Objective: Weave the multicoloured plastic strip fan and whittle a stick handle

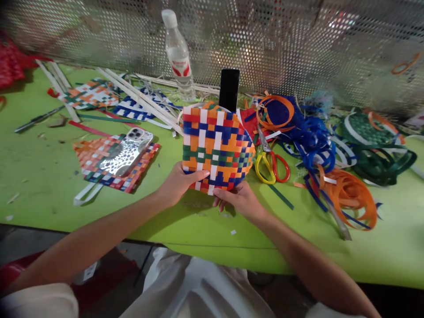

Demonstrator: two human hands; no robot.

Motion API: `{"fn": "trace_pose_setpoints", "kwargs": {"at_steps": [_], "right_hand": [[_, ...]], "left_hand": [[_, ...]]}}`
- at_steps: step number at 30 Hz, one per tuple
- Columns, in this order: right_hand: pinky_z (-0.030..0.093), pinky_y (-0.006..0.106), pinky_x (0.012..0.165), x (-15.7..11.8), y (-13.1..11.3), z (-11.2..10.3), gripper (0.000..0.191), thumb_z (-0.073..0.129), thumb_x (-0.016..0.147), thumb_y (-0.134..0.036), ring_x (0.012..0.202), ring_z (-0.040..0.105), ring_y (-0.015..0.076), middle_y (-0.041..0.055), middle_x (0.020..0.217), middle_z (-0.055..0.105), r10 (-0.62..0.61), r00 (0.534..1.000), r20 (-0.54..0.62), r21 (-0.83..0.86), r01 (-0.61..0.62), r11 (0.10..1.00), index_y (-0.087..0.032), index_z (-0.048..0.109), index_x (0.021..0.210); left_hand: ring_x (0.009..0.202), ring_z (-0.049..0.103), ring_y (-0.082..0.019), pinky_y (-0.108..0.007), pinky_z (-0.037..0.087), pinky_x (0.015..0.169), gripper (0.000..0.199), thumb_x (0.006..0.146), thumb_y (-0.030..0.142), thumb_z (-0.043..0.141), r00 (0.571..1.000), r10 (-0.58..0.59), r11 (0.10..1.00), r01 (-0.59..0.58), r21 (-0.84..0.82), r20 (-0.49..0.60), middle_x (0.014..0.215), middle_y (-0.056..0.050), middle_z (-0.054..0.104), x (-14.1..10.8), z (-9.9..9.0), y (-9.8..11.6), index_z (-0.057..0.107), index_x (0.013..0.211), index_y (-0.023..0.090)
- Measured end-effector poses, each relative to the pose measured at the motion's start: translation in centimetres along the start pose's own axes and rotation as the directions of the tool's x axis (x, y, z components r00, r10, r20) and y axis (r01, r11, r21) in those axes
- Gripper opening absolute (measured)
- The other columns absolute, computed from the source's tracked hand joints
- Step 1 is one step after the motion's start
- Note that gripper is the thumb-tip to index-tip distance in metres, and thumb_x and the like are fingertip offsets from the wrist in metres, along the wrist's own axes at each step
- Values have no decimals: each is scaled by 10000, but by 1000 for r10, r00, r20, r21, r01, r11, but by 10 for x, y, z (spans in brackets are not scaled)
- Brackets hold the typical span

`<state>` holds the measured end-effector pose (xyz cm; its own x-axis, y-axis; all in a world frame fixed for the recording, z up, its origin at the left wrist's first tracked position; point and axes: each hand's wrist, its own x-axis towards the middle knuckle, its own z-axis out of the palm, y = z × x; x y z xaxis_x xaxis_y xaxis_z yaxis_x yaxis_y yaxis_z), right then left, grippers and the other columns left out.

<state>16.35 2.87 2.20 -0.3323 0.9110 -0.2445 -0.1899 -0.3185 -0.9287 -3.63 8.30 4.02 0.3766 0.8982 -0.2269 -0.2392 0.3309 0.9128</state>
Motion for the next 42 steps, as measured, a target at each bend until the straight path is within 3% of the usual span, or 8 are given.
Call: {"fn": "trace_pose_setpoints", "kwargs": {"at_steps": [16,24,34,42], "right_hand": [[581,233,491,-2,-4,6,323,846,820,-455,521,653,119,43,658,729,29,997,-73,-79,-35,996,-158,744,746],[570,228,482,-3,-3,1,290,848,826,-432,542,673,131,46,664,736,41,997,-66,-41,-44,998,-157,758,801],[563,235,476,-4,-3,3,332,837,832,-473,516,665,131,47,653,735,58,996,-66,-46,-62,997,-158,733,805],[544,232,491,-5,-3,3,310,820,854,-465,536,653,123,40,649,720,5,986,-164,-29,-10,1000,-180,736,763]], "left_hand": [[1018,785,-282,-490,636,993,291,798,333,840,998,-53,996,55,-76,35,1123,-75,812,-2,1,-2,816,1060,208],[990,783,-278,-480,657,949,373,702,372,928,994,-108,994,108,-17,19,1090,-82,816,-2,2,5,813,1006,191],[1035,780,-296,-476,654,951,386,745,428,905,997,-77,993,79,-90,21,1138,-81,808,-2,1,-1,816,1050,209],[1069,762,-284,-468,635,972,458,768,453,886,999,-18,998,15,-58,-44,1213,-94,784,1,1,-2,771,1134,204]]}}
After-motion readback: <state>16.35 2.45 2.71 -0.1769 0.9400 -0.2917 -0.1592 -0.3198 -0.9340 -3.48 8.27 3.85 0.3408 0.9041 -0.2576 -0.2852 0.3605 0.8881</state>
